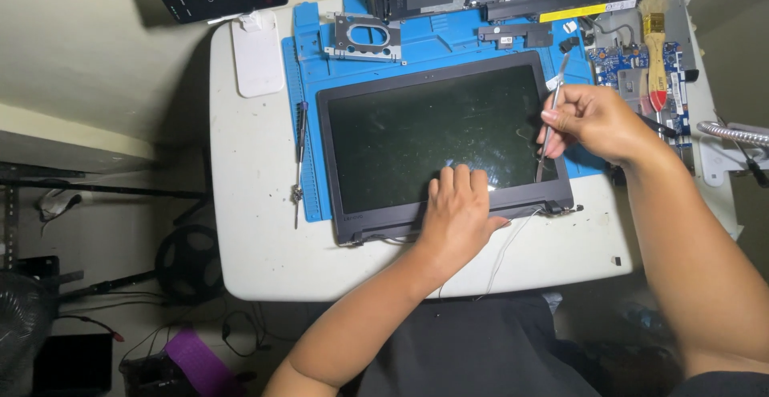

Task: Disassembling a laptop display panel by removing the plastic bezel and unscrewing the LCD screen from the lid.

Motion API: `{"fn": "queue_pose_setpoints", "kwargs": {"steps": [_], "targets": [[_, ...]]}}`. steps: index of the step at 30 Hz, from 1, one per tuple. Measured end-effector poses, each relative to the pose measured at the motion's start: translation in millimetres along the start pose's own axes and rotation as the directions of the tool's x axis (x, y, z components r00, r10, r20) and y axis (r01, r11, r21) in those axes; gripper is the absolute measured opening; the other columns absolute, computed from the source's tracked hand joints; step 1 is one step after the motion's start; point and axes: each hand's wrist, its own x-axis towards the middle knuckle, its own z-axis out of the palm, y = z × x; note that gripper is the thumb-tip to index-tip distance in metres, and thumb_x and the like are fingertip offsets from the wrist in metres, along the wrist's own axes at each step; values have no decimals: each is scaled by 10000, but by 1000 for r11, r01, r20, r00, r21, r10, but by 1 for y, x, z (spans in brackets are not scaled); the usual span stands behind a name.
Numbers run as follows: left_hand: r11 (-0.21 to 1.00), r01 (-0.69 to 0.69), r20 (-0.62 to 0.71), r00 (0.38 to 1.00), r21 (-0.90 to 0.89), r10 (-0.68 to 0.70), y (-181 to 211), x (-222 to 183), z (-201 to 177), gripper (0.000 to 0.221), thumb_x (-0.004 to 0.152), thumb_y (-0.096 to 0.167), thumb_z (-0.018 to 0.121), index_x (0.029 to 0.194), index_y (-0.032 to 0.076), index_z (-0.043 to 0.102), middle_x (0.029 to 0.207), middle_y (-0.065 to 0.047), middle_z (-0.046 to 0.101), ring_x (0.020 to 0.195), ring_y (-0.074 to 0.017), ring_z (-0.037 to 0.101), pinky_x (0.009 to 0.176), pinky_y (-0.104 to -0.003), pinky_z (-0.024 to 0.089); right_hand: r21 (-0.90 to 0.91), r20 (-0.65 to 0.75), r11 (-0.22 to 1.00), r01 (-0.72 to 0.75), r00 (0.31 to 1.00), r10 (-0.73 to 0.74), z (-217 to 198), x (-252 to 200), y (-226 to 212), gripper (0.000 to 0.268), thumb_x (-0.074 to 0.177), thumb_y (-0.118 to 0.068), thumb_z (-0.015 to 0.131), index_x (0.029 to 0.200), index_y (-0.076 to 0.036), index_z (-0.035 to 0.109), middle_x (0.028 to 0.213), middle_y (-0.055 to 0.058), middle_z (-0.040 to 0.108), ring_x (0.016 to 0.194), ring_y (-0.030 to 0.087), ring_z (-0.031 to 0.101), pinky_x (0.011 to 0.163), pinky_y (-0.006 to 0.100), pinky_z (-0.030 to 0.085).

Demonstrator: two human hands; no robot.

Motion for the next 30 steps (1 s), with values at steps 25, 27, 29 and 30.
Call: {"fn": "queue_pose_setpoints", "kwargs": {"steps": [25,27,29,30], "targets": [[978,32,-93,994,-208,-53,-59,-33,-86,435,820,347,792,1069,34,621,966,-110,556,930,-344,572,806,-461,443,229,-344,907,352,901,-263,122,-25,-46,165,1013,-34,714,973,78,598,748,174,634,682,288,748,649,414,693],[958,197,-244,938,-206,-245,-82,-47,-105,192,924,270,747,1000,111,671,940,-49,592,898,-304,607,773,-421,465,317,-327,888,332,917,-227,154,-26,-50,152,928,-16,763,933,87,651,687,193,653,603,289,748,559,409,682],[942,255,-289,905,-216,-311,-101,-61,-114,150,929,225,748,1006,115,682,945,-47,618,888,-297,631,767,-410,483,313,-320,894,319,922,-217,177,-20,-48,156,916,-24,776,924,83,663,695,197,679,604,275,751,565,389,682],[924,308,-329,868,-228,-371,-110,-68,-119,115,934,180,749,1013,118,692,951,-45,644,877,-291,655,760,-399,502,310,-318,900,305,926,-204,190,-17,-47,161,905,-33,790,916,79,675,704,202,704,605,260,755,572,369,682]]}}
